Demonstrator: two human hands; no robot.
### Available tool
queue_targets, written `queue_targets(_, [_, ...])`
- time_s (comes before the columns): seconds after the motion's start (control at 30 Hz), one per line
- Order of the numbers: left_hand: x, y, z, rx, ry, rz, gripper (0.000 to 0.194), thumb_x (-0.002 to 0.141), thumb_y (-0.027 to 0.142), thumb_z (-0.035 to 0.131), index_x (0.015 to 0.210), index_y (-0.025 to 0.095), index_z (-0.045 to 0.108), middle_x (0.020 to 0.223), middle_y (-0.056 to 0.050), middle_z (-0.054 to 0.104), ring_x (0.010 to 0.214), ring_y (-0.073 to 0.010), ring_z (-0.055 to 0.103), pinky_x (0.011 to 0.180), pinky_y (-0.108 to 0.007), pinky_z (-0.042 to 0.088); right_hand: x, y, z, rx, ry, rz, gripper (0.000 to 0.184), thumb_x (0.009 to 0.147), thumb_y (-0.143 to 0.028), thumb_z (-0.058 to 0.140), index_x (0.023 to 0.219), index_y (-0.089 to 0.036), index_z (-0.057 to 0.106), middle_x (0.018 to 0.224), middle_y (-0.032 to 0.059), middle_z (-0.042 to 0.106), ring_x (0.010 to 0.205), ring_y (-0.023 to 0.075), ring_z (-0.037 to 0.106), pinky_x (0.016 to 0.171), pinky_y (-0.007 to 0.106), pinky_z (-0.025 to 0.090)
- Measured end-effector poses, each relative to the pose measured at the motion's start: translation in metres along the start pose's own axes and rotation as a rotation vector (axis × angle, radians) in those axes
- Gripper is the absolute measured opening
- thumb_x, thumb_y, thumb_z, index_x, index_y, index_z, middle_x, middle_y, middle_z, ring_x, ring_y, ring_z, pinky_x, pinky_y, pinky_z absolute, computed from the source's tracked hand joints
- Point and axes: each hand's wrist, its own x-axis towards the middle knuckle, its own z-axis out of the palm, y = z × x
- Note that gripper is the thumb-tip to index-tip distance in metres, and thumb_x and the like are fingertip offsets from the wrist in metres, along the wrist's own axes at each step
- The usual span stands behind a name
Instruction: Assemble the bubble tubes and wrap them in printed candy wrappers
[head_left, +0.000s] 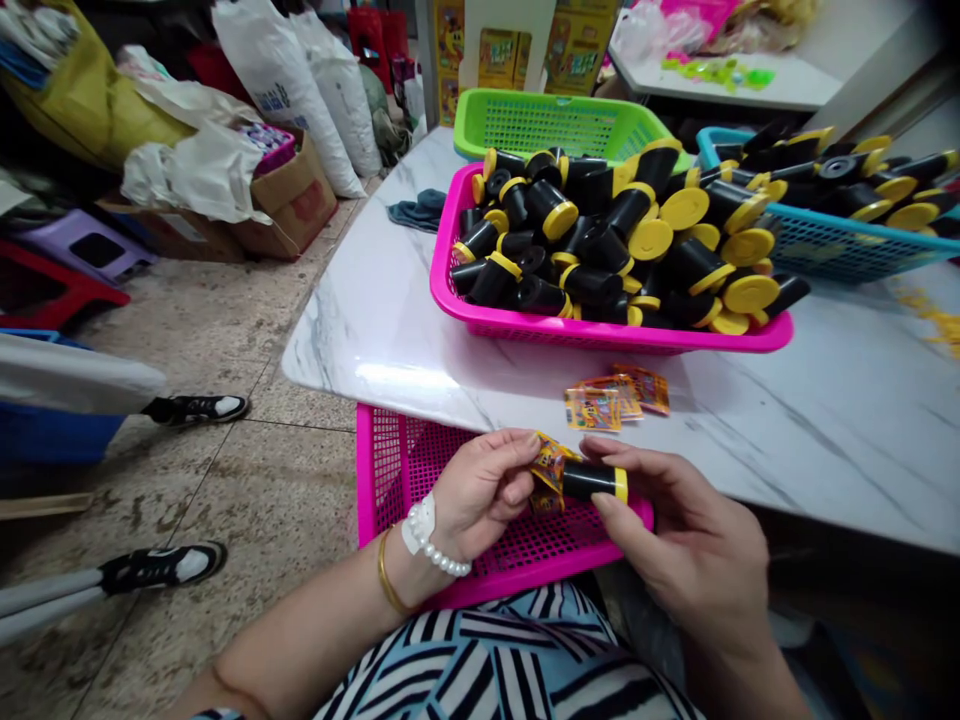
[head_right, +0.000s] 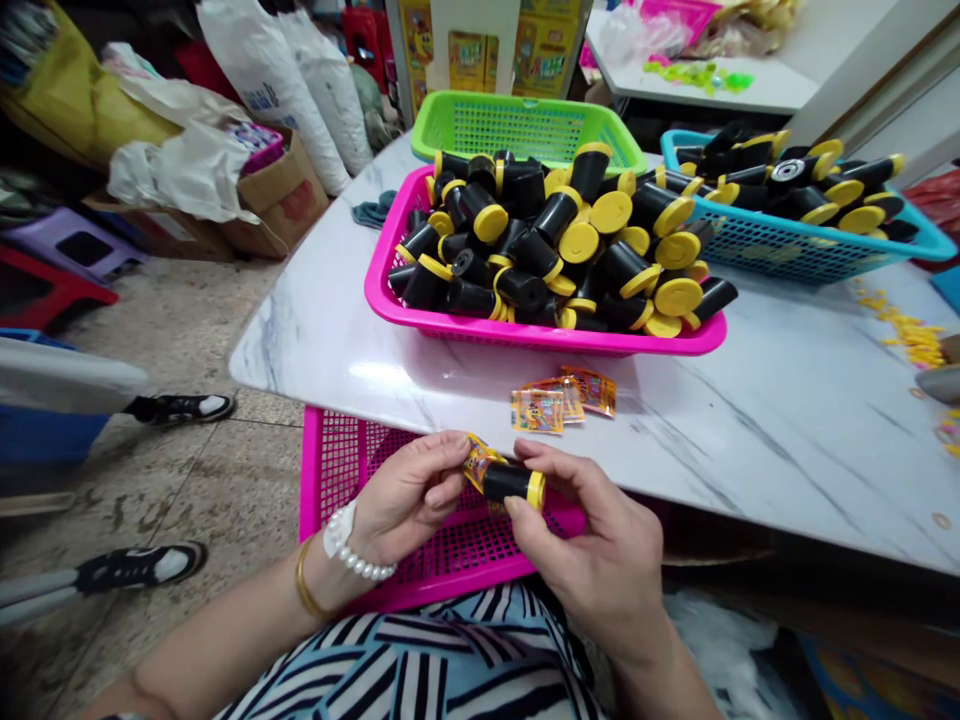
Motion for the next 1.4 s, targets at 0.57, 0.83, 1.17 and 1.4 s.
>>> queue_targets(0.57, [-0.003,-0.001,0.01,-0.006,-0.038,0.018,0.027,0.071,0.025,0.082,0.076,0.01,0.06,0.055,0.006,0.052,0.037,0.0016,0.035,0.032,-0.01,0.016,0.007,-0.005,-0.003,0.485,0.015,0.262,0.017,0.087,-0.025,0.069,0.103,-0.023,0.066,0.113,0.0075,0.074,0.104,0.0209,0.07,0.09,0.029,0.058])
queue_targets(0.83, [-0.002,-0.004,0.012,0.002,-0.052,0.037,0.023,0.072,0.024,0.08,0.075,0.011,0.061,0.055,0.005,0.052,0.035,0.0014,0.034,0.032,-0.01,0.018,0.0,-0.01,-0.005,0.133,0.001,0.105,0.022,0.086,-0.021,0.069,0.105,-0.023,0.06,0.115,0.0072,0.072,0.101,0.0186,0.071,0.09,0.028,0.058])
queue_targets(1.17, [-0.013,-0.005,0.011,0.224,0.072,0.205,0.029,0.078,0.032,0.077,0.092,0.008,0.068,0.056,0.004,0.052,0.04,-0.0001,0.035,0.034,-0.01,0.023,-0.005,0.0,0.008,0.16,0.219,-0.167,0.039,0.077,-0.01,0.075,0.11,-0.023,0.062,0.106,0.0059,0.068,0.1,0.022,0.067,0.09,0.038,0.056])
queue_targets(1.4, [-0.022,0.003,-0.004,0.486,-0.204,0.136,0.052,0.074,0.034,0.08,0.119,0.016,0.06,0.089,-0.006,0.066,0.065,-0.0128,0.063,0.052,-0.023,0.053,0.004,0.002,-0.002,0.137,-0.093,-0.192,0.036,0.074,-0.018,0.081,0.108,-0.027,0.07,0.1,0.005,0.063,0.096,0.022,0.062,0.083,0.036,0.053])
